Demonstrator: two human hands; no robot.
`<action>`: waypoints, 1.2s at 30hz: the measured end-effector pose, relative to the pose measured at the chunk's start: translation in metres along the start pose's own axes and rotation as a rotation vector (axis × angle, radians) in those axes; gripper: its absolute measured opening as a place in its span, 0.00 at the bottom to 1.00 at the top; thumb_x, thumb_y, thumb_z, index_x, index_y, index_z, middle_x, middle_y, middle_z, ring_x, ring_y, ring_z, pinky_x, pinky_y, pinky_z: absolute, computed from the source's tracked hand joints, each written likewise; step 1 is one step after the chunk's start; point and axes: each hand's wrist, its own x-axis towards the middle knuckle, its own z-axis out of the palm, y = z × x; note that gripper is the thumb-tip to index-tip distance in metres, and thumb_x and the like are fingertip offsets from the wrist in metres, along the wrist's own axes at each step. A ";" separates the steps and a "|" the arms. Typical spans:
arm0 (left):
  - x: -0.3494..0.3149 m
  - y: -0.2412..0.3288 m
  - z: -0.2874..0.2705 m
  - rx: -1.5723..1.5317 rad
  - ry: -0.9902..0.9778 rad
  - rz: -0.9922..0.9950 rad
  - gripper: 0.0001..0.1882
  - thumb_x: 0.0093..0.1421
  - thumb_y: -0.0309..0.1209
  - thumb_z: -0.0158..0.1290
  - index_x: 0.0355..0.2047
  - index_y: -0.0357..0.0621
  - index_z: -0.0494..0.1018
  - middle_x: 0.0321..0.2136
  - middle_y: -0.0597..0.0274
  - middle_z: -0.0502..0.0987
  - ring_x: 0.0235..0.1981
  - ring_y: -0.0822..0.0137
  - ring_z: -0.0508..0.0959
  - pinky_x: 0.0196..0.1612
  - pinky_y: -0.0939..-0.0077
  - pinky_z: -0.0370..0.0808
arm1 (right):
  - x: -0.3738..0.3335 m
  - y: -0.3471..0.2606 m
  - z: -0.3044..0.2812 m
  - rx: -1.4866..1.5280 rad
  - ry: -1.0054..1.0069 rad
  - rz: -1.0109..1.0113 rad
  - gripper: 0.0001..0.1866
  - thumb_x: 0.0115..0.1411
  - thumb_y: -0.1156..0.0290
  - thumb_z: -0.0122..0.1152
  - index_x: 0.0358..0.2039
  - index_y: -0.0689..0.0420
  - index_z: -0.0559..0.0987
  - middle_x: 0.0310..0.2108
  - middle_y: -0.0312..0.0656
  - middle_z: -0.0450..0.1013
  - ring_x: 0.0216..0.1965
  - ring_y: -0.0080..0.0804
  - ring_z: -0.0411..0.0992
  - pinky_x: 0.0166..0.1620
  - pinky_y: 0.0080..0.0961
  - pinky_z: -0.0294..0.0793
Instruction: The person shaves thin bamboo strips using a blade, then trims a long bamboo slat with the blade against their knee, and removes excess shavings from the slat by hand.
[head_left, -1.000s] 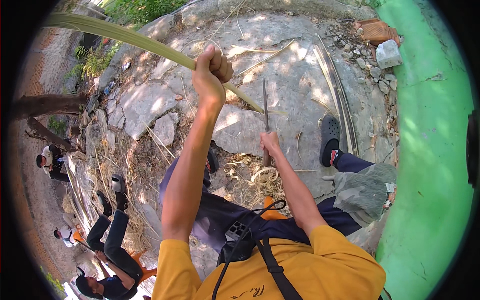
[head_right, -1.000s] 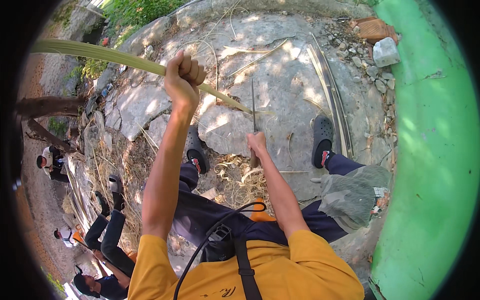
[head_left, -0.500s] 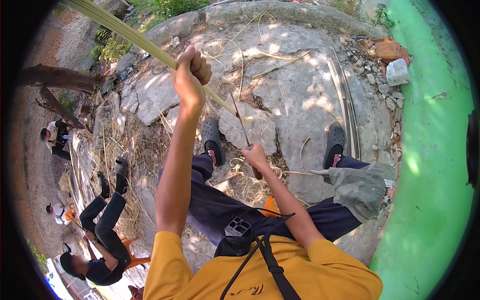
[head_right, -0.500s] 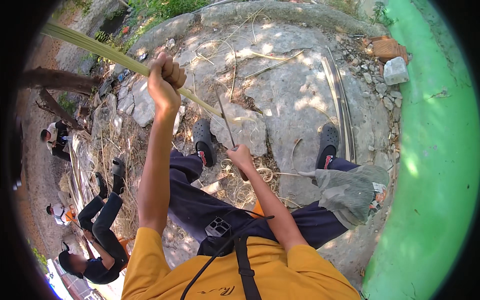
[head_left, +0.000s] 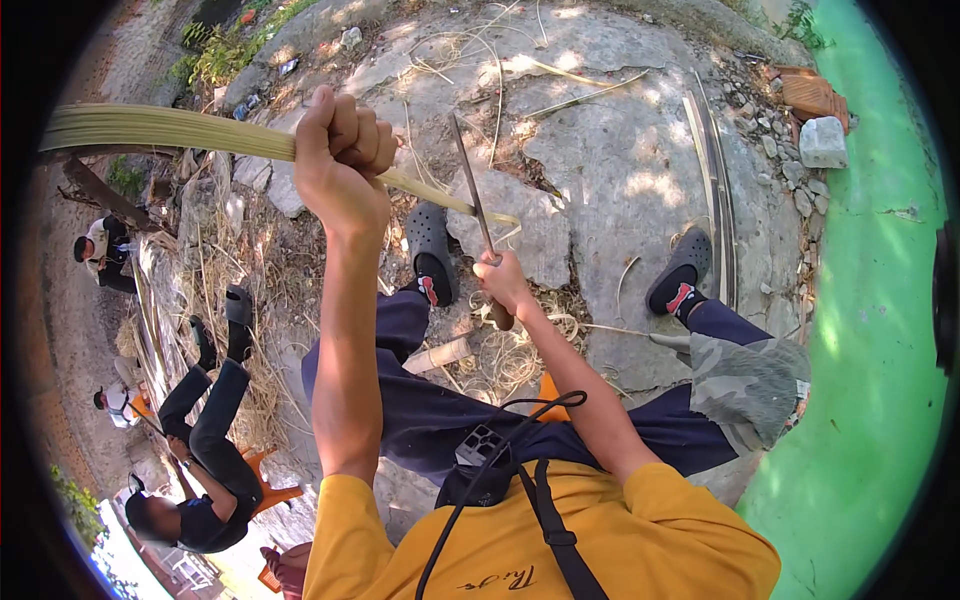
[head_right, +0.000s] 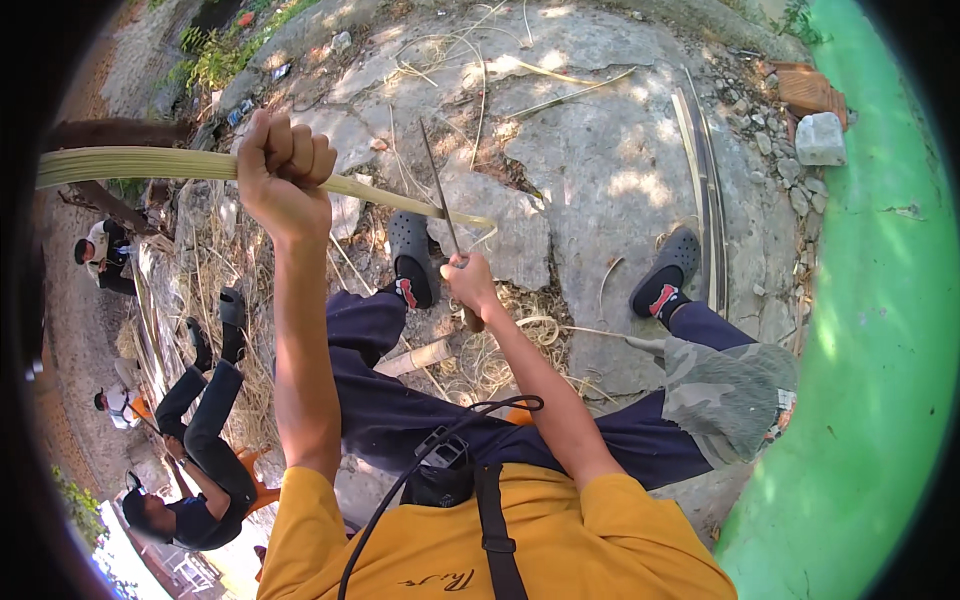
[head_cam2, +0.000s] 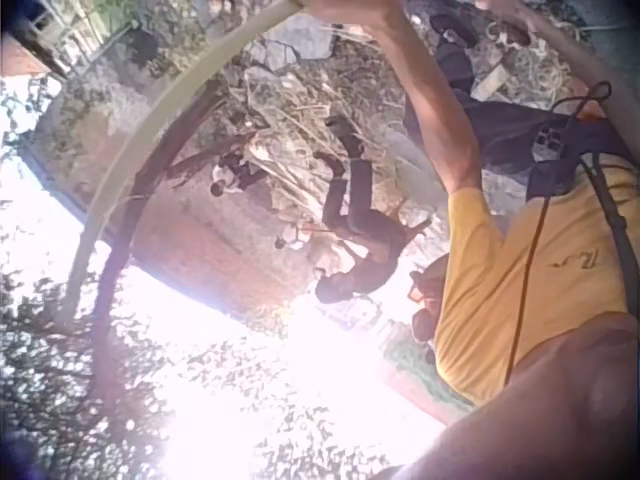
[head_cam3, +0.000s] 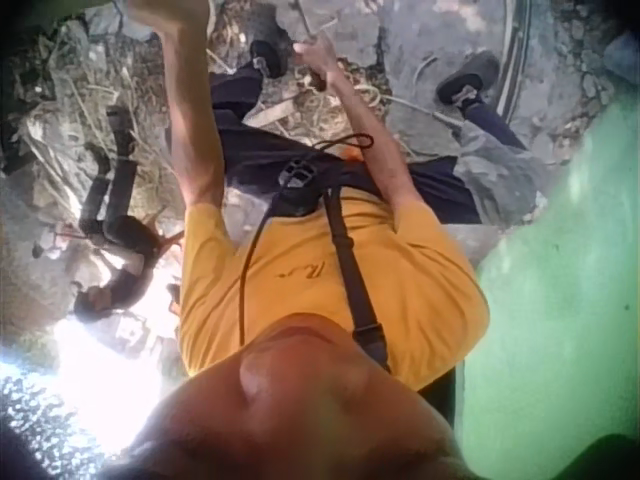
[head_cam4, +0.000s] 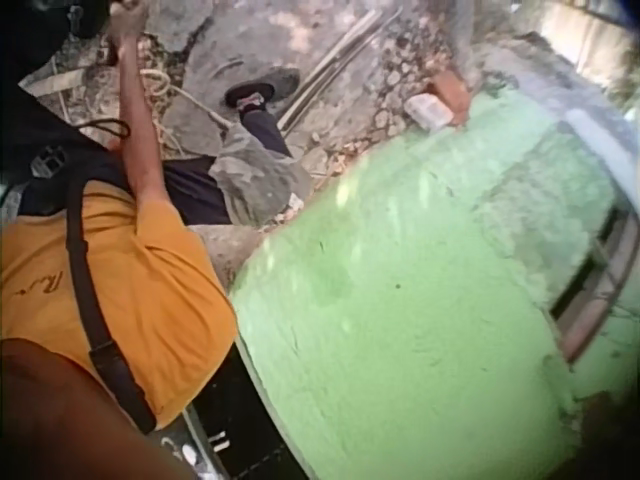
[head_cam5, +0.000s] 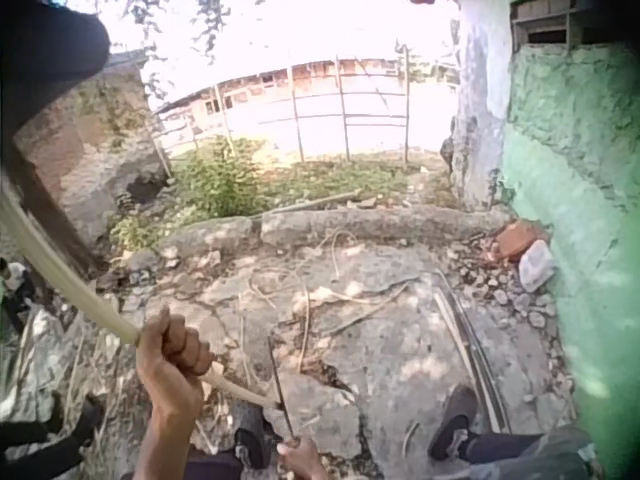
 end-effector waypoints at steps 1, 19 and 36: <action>0.001 0.000 -0.003 -0.016 -0.011 0.006 0.25 0.72 0.40 0.42 0.18 0.52 0.47 0.15 0.73 0.43 0.16 0.76 0.41 0.20 0.71 0.40 | 0.006 0.021 -0.009 0.052 -0.007 0.202 0.11 0.52 0.68 0.62 0.20 0.63 0.76 0.15 0.39 0.71 0.15 0.28 0.68 0.21 0.32 0.67; -0.033 -0.011 0.012 -0.077 -0.087 -0.028 0.26 0.73 0.40 0.40 0.17 0.52 0.48 0.13 0.72 0.44 0.14 0.75 0.41 0.19 0.70 0.41 | 0.004 0.072 -0.046 -0.326 0.138 0.228 0.09 0.56 0.70 0.60 0.23 0.61 0.74 0.15 0.35 0.68 0.14 0.24 0.67 0.19 0.25 0.65; -0.036 0.009 -0.028 -0.114 -0.291 -0.009 0.24 0.71 0.38 0.41 0.17 0.52 0.48 0.12 0.73 0.46 0.13 0.76 0.43 0.18 0.72 0.42 | 0.016 0.044 -0.043 -0.147 -0.066 0.139 0.12 0.52 0.66 0.64 0.26 0.65 0.79 0.20 0.43 0.76 0.18 0.30 0.73 0.24 0.31 0.72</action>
